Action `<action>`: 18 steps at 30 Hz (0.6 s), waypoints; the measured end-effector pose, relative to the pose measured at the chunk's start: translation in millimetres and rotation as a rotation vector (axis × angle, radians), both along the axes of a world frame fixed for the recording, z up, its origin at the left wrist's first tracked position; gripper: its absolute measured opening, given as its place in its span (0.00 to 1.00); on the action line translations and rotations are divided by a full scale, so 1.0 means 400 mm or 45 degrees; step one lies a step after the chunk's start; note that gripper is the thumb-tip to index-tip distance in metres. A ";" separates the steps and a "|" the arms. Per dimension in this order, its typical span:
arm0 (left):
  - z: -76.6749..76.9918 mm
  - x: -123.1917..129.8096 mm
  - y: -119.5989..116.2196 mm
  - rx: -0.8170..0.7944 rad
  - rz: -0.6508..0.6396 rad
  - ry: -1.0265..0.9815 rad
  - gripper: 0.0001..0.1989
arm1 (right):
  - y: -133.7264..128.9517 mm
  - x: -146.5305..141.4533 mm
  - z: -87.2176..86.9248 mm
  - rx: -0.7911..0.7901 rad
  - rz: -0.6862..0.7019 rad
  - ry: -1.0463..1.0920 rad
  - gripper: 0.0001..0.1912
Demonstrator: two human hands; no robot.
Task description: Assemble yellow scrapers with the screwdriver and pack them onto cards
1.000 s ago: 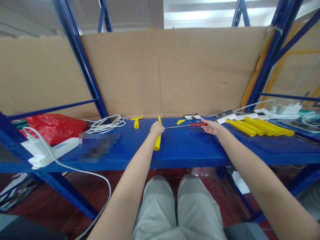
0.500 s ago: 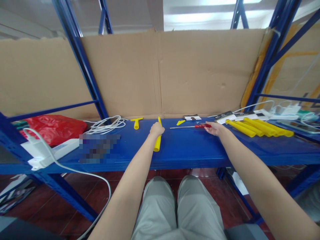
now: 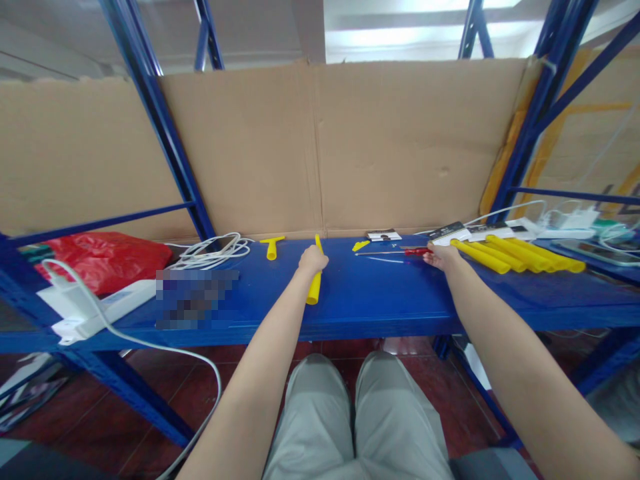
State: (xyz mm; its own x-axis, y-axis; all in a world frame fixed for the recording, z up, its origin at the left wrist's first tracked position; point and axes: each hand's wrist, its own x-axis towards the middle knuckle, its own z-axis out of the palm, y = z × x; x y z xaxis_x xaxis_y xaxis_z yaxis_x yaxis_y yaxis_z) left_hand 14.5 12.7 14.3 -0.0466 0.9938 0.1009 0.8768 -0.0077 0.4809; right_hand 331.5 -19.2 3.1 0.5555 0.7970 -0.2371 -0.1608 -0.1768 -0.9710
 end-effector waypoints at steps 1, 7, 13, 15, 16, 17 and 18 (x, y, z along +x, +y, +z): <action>0.000 0.000 0.000 0.000 0.000 0.001 0.13 | -0.003 0.002 0.002 -0.006 -0.033 0.001 0.08; -0.001 -0.001 0.001 0.008 -0.003 0.000 0.13 | -0.025 0.000 0.017 -0.026 -0.176 0.085 0.13; -0.001 -0.001 0.003 0.000 -0.004 -0.004 0.13 | -0.026 0.002 0.014 -0.057 -0.166 0.103 0.17; -0.002 -0.001 0.003 0.008 0.000 -0.004 0.14 | -0.020 0.006 0.010 -0.058 -0.163 0.069 0.16; -0.002 -0.001 0.003 0.010 0.004 -0.003 0.14 | -0.017 0.008 0.009 -0.060 -0.162 0.032 0.15; -0.003 -0.001 0.003 0.012 0.008 -0.002 0.14 | -0.015 0.010 0.007 -0.071 -0.135 -0.030 0.14; -0.003 0.000 0.002 0.012 0.010 0.000 0.15 | -0.013 0.012 0.006 -0.087 -0.092 -0.105 0.12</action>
State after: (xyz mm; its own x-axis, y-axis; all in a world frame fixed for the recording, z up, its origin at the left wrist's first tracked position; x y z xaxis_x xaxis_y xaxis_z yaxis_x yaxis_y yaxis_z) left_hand 14.4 13.5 13.2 -0.0544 0.9924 0.1105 0.8767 -0.0055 0.4811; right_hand 336.2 -24.2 5.7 0.6309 0.7376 -0.2407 -0.0960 -0.2336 -0.9676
